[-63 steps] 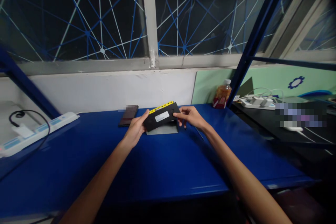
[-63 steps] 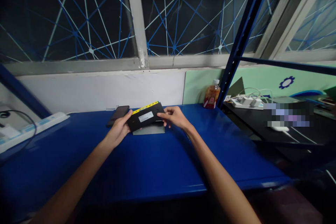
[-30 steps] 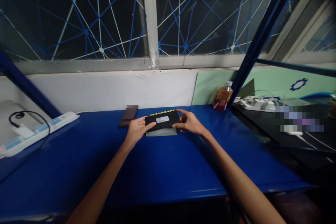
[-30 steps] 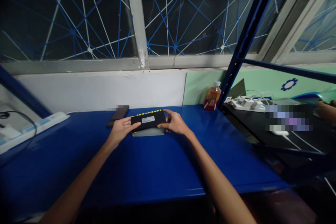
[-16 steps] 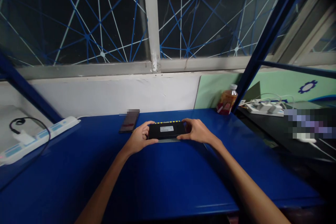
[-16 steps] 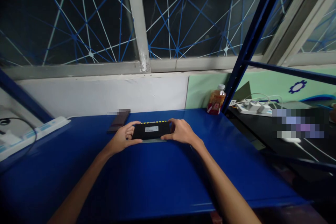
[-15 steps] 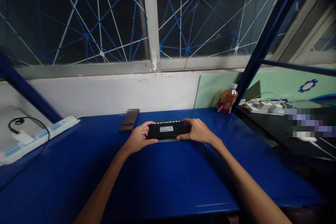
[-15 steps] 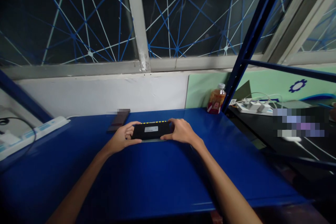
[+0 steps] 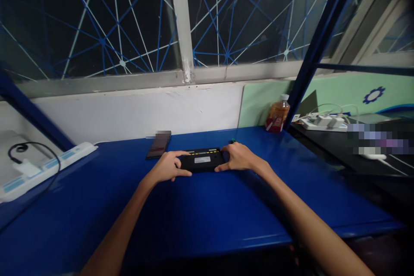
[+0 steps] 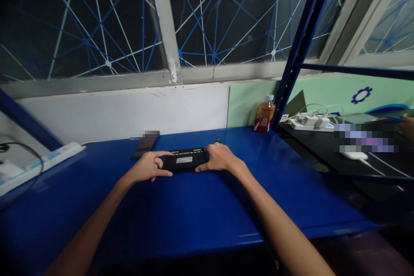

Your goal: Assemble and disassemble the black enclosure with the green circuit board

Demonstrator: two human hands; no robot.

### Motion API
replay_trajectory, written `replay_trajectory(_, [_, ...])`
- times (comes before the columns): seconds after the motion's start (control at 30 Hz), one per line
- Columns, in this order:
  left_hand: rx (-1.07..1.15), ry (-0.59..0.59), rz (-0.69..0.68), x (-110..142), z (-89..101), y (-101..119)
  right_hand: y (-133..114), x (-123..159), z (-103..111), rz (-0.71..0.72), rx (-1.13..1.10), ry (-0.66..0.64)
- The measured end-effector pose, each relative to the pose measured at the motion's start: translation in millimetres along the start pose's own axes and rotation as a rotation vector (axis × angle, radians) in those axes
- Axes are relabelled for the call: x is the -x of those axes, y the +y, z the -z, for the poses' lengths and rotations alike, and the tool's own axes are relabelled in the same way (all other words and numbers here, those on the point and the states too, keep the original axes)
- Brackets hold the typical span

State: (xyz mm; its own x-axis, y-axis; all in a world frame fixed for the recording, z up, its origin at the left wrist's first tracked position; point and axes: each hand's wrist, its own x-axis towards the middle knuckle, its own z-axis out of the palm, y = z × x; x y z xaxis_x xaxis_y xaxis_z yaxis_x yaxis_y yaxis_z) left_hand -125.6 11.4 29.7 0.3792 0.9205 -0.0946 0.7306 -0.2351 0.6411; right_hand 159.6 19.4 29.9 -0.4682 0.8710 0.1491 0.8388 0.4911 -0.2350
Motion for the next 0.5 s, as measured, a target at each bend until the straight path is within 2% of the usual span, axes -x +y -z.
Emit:
replay_trajectory(0.2, [-0.018,-0.011,0.003,2.0,-1.9,6.1,-0.9,0.1,-1.3,-0.013,0.01,0.012])
replay_trajectory(0.5, [-0.066,0.001,0.023,3.2,3.0,2.1,-13.5,2.7,1.6,0.005,0.061,-0.001])
